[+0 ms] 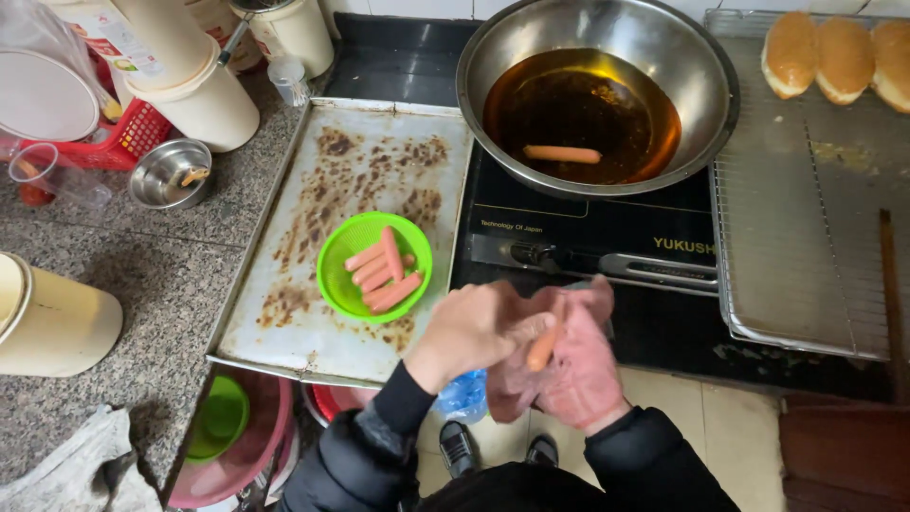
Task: Frying bread rolls and sausages in a pan and placing them on a cooling rack
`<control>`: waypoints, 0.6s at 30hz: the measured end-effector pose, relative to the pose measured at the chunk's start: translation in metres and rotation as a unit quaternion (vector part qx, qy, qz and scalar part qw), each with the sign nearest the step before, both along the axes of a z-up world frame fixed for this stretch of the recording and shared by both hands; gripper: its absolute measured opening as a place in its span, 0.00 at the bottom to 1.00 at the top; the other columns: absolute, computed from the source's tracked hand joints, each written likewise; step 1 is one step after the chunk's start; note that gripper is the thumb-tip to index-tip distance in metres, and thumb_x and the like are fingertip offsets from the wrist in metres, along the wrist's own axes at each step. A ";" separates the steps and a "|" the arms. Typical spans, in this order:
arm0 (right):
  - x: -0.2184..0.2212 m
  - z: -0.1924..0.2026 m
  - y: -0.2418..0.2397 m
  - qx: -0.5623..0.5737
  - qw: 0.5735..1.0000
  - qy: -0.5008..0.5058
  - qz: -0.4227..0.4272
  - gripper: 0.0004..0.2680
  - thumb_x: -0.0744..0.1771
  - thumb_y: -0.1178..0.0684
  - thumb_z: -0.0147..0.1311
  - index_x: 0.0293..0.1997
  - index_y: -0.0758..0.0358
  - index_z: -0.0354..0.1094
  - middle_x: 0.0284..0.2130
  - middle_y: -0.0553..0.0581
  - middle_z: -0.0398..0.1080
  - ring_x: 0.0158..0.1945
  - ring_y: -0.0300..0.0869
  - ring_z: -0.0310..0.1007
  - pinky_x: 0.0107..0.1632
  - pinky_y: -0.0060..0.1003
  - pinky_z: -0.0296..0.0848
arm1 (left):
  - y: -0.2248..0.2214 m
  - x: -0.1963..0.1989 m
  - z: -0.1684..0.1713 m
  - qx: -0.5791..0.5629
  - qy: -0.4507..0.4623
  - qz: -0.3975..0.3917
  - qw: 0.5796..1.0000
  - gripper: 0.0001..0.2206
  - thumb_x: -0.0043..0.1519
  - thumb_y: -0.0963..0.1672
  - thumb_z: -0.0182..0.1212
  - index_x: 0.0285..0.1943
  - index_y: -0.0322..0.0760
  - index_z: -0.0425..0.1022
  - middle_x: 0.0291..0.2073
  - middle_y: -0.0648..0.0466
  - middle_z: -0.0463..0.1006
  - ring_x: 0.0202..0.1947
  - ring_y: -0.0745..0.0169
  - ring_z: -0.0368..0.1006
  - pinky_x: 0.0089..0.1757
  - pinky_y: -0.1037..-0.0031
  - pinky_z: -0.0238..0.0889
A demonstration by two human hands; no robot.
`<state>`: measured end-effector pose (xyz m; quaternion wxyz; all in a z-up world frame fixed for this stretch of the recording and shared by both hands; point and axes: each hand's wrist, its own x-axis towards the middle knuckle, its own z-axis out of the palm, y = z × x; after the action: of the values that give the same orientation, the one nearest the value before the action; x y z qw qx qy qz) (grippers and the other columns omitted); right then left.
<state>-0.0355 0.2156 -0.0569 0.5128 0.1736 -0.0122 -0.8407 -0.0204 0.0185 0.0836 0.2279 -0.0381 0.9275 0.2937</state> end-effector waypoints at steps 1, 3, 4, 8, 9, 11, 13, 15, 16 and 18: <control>0.000 0.000 0.000 0.030 0.999 0.040 -0.003 0.17 0.71 0.17 0.50 0.44 0.28 0.78 0.40 0.43 0.80 0.39 0.44 0.81 0.36 0.46 0.74 | 0.003 0.001 -0.019 0.029 0.057 0.013 0.998 0.30 0.64 0.62 0.58 0.62 0.45 0.83 0.46 0.42 0.90 0.53 0.32 0.84 0.53 0.45 0.72; 0.000 -0.004 0.008 0.059 0.995 0.080 -0.008 0.18 0.71 0.16 0.50 0.42 0.27 0.79 0.39 0.43 0.81 0.37 0.44 0.82 0.35 0.46 0.75 | 0.006 0.003 -0.040 0.057 0.114 0.025 0.992 0.34 0.64 0.67 0.51 0.62 0.47 0.78 0.42 0.46 0.90 0.45 0.35 0.85 0.45 0.49 0.69; 0.000 -0.007 0.016 0.061 0.990 0.128 0.008 0.27 0.69 0.14 0.48 0.54 0.45 0.76 0.53 0.63 0.76 0.53 0.57 0.77 0.50 0.55 0.72 | 0.007 0.005 -0.041 0.063 0.115 0.034 0.991 0.31 0.66 0.65 0.53 0.65 0.47 0.77 0.36 0.48 0.90 0.43 0.34 0.85 0.44 0.49 0.69; 0.010 0.042 0.005 0.256 0.944 0.146 -0.148 0.17 0.73 0.28 0.47 0.30 0.40 0.54 0.21 0.45 0.55 0.23 0.40 0.63 0.31 0.45 0.61 | 0.011 0.012 -0.055 0.080 0.133 0.044 0.987 0.31 0.69 0.64 0.50 0.70 0.47 0.74 0.27 0.52 0.87 0.39 0.34 0.85 0.40 0.47 0.68; 0.009 0.043 0.007 0.257 0.944 0.144 -0.150 0.17 0.73 0.28 0.47 0.30 0.40 0.54 0.21 0.45 0.55 0.23 0.40 0.63 0.31 0.45 0.61 | 0.012 0.014 -0.052 0.081 0.132 0.041 0.987 0.31 0.69 0.64 0.50 0.70 0.47 0.74 0.27 0.52 0.87 0.39 0.34 0.85 0.40 0.47 0.68; 0.005 0.045 0.011 0.228 0.958 0.143 -0.102 0.16 0.72 0.23 0.47 0.35 0.34 0.61 0.28 0.43 0.60 0.24 0.39 0.64 0.28 0.42 0.63 | 0.013 0.017 -0.047 0.138 0.073 0.033 0.987 0.30 0.71 0.59 0.56 0.78 0.47 0.71 0.38 0.48 0.91 0.52 0.29 0.85 0.57 0.38 0.74; 0.004 0.045 0.017 0.206 0.966 0.143 -0.066 0.15 0.72 0.19 0.46 0.39 0.30 0.66 0.34 0.43 0.64 0.26 0.37 0.64 0.26 0.39 0.63 | 0.019 0.017 -0.055 0.147 0.077 0.024 0.986 0.29 0.71 0.58 0.57 0.79 0.46 0.71 0.41 0.46 0.90 0.53 0.28 0.85 0.56 0.37 0.74; 0.003 0.045 0.022 0.182 0.972 0.143 -0.028 0.16 0.71 0.16 0.46 0.43 0.25 0.71 0.39 0.42 0.67 0.27 0.36 0.65 0.24 0.37 0.64 | 0.023 0.017 -0.059 0.156 0.081 0.016 0.984 0.29 0.72 0.58 0.57 0.79 0.46 0.70 0.44 0.44 0.90 0.54 0.27 0.84 0.56 0.37 0.75; 0.004 0.044 0.025 0.186 0.971 0.146 -0.035 0.16 0.71 0.16 0.46 0.44 0.26 0.71 0.39 0.43 0.67 0.26 0.36 0.65 0.23 0.36 0.64 | 0.024 0.017 -0.059 0.163 0.094 0.014 0.982 0.29 0.72 0.57 0.57 0.79 0.44 0.72 0.43 0.44 0.90 0.53 0.27 0.84 0.54 0.38 0.75; 0.002 0.044 0.030 0.190 0.969 0.149 -0.043 0.16 0.72 0.17 0.46 0.45 0.27 0.71 0.39 0.44 0.68 0.26 0.36 0.65 0.23 0.36 0.64 | 0.028 0.018 -0.053 0.170 0.106 0.012 0.980 0.28 0.73 0.56 0.58 0.78 0.42 0.73 0.43 0.44 0.89 0.51 0.28 0.85 0.52 0.39 0.76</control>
<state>-0.0332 0.2456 -0.0128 0.4297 0.1402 0.2167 -0.8653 -0.0021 0.0460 0.0309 0.1277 0.0215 0.8826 0.4519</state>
